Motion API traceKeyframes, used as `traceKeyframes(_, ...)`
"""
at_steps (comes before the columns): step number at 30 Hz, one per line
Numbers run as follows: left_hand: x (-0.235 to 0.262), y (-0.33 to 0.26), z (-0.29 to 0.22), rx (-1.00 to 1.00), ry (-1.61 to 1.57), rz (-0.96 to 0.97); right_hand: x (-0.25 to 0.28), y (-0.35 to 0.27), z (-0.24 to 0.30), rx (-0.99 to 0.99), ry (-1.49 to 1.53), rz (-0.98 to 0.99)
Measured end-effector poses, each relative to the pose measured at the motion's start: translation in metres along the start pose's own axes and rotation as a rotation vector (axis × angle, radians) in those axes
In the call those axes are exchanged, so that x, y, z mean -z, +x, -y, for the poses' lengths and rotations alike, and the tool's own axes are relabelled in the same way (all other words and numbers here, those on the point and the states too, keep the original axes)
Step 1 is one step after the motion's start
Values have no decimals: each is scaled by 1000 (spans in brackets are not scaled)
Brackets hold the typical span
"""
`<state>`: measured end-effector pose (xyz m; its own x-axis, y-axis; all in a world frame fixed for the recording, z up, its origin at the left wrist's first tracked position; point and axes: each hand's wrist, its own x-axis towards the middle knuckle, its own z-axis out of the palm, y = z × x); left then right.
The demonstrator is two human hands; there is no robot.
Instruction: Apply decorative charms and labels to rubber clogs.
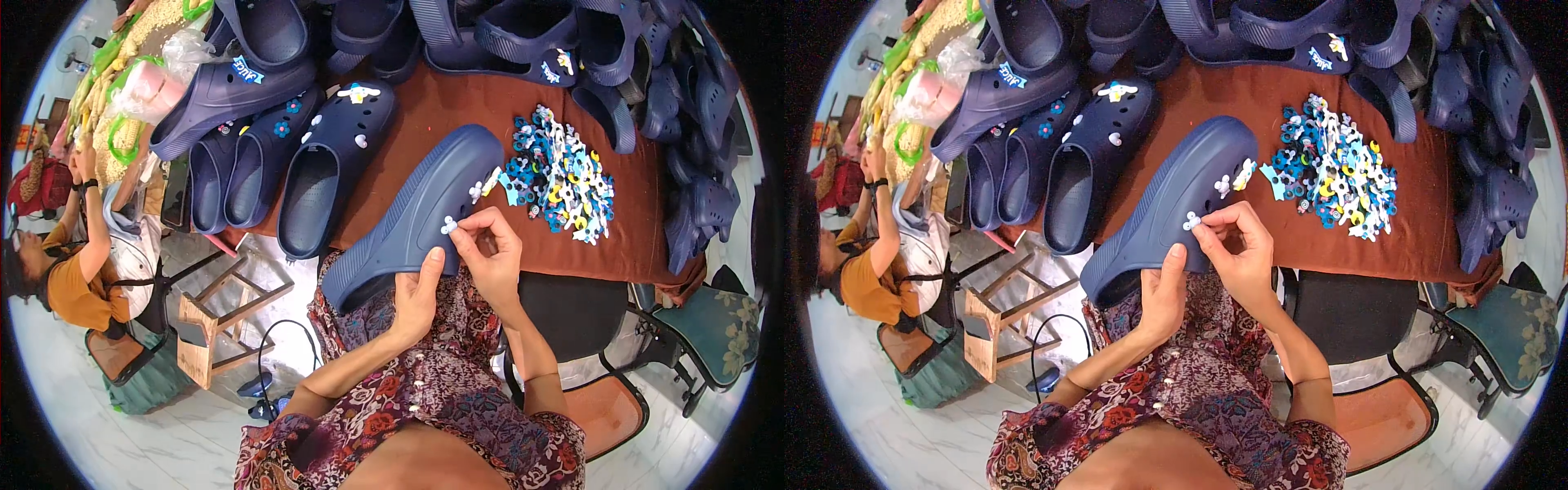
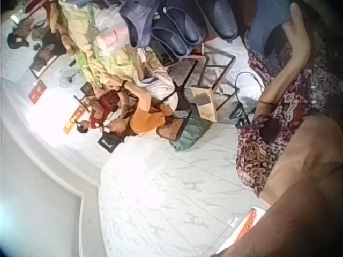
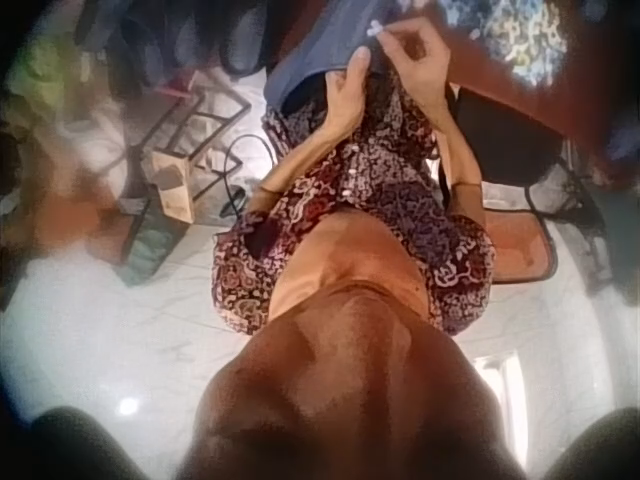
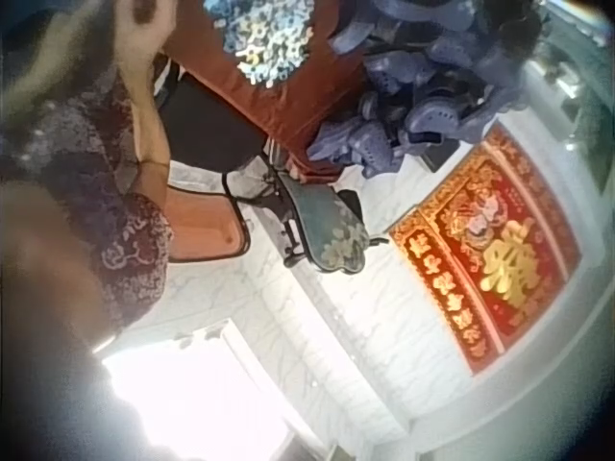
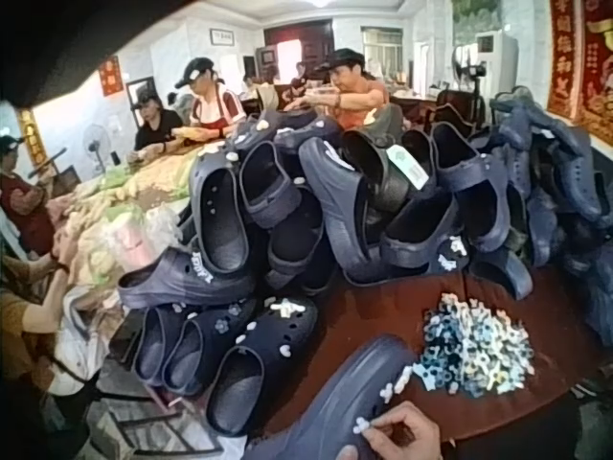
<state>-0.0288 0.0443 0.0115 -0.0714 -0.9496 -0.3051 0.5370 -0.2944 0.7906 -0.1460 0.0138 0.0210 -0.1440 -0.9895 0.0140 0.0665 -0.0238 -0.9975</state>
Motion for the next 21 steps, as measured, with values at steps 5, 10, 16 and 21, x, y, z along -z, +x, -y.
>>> traceKeyframes(5, -1, 1, 1, -25, -6, 10, -5, 1, -6, 65, -5, -26)
traceKeyframes(10, 0, 7, -11, 42, -116, -14, -10, 2, -11, 128, -61, -23)
traceKeyframes(16, 13, 27, -36, 236, -326, 0, 13, -2, -9, 102, -104, -126)
traceKeyframes(21, 21, 37, -40, 362, -497, -18, 37, -4, -25, 49, -190, -151)
